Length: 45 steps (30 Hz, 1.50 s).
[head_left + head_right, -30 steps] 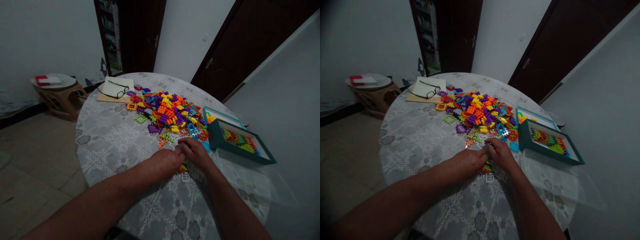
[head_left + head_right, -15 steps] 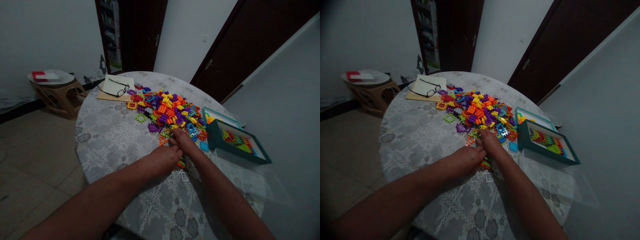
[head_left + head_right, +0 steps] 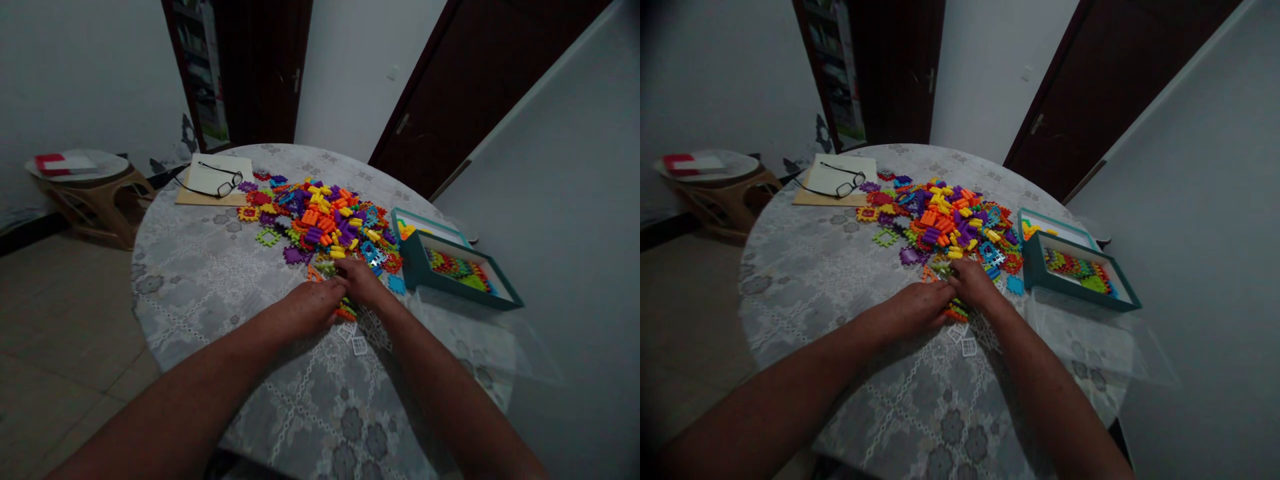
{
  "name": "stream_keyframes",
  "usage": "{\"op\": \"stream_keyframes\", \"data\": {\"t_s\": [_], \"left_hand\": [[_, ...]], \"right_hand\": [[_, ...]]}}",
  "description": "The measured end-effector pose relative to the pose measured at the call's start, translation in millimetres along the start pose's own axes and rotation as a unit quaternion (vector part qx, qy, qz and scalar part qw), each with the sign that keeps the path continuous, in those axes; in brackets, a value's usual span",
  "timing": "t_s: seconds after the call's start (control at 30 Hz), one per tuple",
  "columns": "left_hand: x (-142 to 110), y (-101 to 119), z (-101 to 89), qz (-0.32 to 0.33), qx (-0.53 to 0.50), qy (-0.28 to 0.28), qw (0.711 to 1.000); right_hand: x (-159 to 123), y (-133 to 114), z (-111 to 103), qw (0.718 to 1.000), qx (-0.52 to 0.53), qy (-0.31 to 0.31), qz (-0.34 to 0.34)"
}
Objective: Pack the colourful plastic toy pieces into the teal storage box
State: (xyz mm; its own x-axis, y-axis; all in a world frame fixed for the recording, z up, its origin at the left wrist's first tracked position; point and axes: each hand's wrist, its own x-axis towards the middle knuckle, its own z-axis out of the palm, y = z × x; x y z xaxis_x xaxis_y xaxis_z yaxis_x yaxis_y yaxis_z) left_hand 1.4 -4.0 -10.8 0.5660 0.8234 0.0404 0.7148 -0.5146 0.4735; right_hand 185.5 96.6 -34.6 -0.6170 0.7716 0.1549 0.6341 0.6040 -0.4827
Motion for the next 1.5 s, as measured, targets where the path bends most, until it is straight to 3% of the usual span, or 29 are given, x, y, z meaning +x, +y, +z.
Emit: {"op": "stream_keyframes", "data": {"t_s": [0.27, 0.4, 0.53, 0.83, 0.97, 1.07, 1.27, 1.5], "left_hand": [[1.7, -1.2, -3.2, -0.010, 0.015, -0.008, 1.000], [0.3, -1.3, -3.8, -0.027, 0.006, -0.014, 1.000], [0.2, -0.6, -5.2, -0.022, 0.017, -0.013, 1.000], [1.6, -1.4, 1.3, -0.026, 0.029, -0.005, 0.999], [1.3, -0.5, 4.6, -0.015, 0.031, -0.008, 0.999], [1.1, -0.2, 6.7, 0.003, 0.032, -0.002, 0.999], [1.6, -5.2, 17.4, 0.012, 0.001, 0.035, 0.999], [2.4, -3.8, 18.1, 0.010, -0.021, 0.036, 0.999]], "right_hand": [[-42.0, -1.4, -33.5, 0.997, -0.043, 0.059, -0.027], [-74.3, -6.1, -42.0, 0.997, -0.071, 0.013, 0.018], [-84.4, -16.4, -36.1, 0.996, -0.078, -0.030, 0.014], [-71.8, -24.9, -31.6, 0.995, -0.046, -0.086, -0.018], [-57.6, -15.8, -40.9, 0.998, -0.024, -0.043, -0.026], [-28.7, -12.7, -42.5, 0.997, -0.027, -0.027, -0.069], [32.2, -23.5, -27.3, 0.976, -0.096, -0.143, -0.132], [53.5, -31.8, -25.6, 0.956, -0.100, -0.219, -0.169]]}}
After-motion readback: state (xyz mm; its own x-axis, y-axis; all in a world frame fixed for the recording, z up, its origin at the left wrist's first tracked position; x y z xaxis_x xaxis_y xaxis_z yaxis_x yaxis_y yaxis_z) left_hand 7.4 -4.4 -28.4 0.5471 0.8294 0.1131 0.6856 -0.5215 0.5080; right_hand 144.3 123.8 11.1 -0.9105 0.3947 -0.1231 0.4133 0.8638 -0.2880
